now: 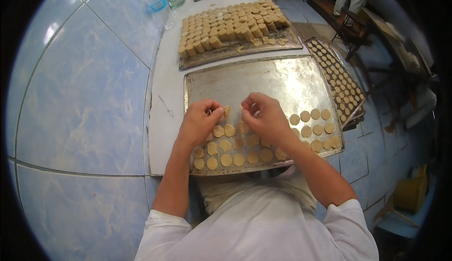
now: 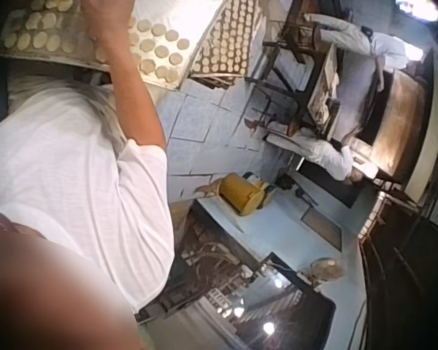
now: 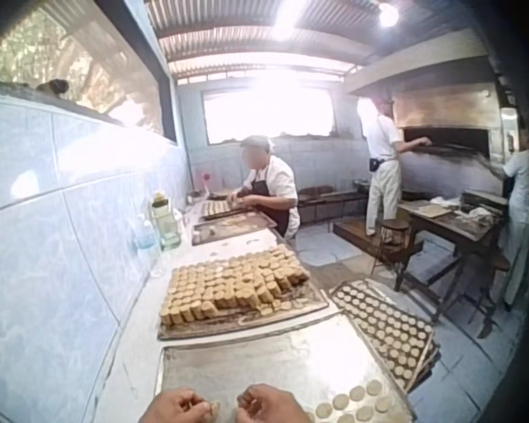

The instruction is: The person arranges small round cookies onto a metal baking tray, picking them from a larger tray of dough and placing them in neat rows. The person continues filling the tray and then moves it aside to begin on a new tray.

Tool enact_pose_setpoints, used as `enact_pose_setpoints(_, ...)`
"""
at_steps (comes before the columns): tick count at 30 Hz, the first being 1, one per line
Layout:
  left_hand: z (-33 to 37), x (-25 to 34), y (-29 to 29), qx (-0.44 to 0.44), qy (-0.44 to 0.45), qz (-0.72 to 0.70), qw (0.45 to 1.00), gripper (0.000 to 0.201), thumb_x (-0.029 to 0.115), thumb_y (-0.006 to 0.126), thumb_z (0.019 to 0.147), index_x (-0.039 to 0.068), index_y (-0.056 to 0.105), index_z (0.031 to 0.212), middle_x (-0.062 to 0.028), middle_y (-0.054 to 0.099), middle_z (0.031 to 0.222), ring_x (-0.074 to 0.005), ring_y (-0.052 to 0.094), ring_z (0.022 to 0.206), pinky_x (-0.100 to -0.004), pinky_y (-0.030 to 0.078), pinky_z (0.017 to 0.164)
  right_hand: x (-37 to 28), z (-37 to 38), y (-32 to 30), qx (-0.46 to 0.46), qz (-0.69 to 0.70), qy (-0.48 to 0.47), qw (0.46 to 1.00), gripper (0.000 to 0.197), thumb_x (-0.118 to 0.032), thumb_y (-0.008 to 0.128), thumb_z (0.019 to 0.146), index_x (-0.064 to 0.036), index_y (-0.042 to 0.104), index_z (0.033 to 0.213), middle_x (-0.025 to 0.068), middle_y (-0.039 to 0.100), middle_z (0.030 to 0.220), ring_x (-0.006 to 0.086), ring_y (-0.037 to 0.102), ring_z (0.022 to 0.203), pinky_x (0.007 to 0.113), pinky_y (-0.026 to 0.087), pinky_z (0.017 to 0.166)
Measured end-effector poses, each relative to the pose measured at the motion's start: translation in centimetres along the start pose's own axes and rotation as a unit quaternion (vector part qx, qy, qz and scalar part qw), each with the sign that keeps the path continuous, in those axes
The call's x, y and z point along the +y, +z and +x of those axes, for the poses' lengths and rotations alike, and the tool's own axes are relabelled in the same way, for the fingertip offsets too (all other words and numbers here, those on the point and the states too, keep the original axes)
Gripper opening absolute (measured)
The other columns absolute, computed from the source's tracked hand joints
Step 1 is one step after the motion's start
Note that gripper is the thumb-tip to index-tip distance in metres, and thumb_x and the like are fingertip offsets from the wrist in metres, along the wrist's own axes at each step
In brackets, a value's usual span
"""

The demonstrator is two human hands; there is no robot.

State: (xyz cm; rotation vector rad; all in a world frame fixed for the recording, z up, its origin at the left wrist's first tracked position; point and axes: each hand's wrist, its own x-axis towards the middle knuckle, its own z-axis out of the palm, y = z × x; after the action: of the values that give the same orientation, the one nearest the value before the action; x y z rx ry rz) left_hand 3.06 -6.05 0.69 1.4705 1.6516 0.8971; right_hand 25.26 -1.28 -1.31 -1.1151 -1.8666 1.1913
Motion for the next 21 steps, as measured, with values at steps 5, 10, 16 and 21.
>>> enact_pose_setpoints(5, -0.2, 0.5, 0.0, 0.011, 0.017, -0.048, 0.999, 0.024, 0.021, 0.073, 0.1, -0.002, 0.077, 0.1, -0.002, 0.07, 0.083, -0.0083, 0.059, 0.073, -0.0276, 0.048, 0.067, -0.3, 0.5, 1.4, 0.003, 0.288, 0.09, 0.953, 0.008, -0.01, 0.066, 0.1, -0.0021, 0.064, 0.102, 0.0039, 0.069, 0.087, 0.009, 0.066, 0.074, 0.026, 0.055, 0.065)
enact_pose_setpoints(10, -0.3, 0.4, 0.8, -0.006, 0.044, -0.046, 0.998, 0.021, 0.018, 0.074, 0.098, -0.002, 0.078, 0.101, -0.0065, 0.072, 0.088, -0.0122, 0.062, 0.078, -0.0303, 0.05, 0.071, 0.4, 0.4, 1.0, -0.08, 0.172, 0.067, 0.98, 0.01, -0.011, 0.067, 0.101, -0.0021, 0.063, 0.099, 0.0016, 0.066, 0.082, 0.0083, 0.064, 0.072, 0.026, 0.053, 0.063)
enact_pose_setpoints(16, -0.2, -0.2, 0.8, 0.088, 0.05, 0.245, 0.964, 0.02, 0.019, 0.077, 0.094, 0.0, 0.076, 0.099, -0.0105, 0.072, 0.088, -0.0216, 0.066, 0.082, -0.0345, 0.053, 0.077, 0.6, 0.4, -0.9, -0.01, -0.028, 0.033, 0.999, 0.015, -0.015, 0.072, 0.098, -0.0015, 0.065, 0.094, 0.0028, 0.067, 0.081, 0.0154, 0.067, 0.072, 0.033, 0.055, 0.067)
enact_pose_setpoints(21, -0.8, -0.2, 0.4, 0.13, 0.078, 0.143, 0.978, 0.019, 0.018, 0.077, 0.095, 0.0, 0.075, 0.098, -0.0145, 0.072, 0.096, -0.0288, 0.069, 0.086, -0.0385, 0.055, 0.08, 0.4, 0.7, 0.1, 0.041, -0.244, -0.156, 0.956, 0.009, -0.012, 0.07, 0.094, -0.003, 0.067, 0.094, 0.0138, 0.065, 0.096, 0.0365, 0.068, 0.09, 0.048, 0.056, 0.081)
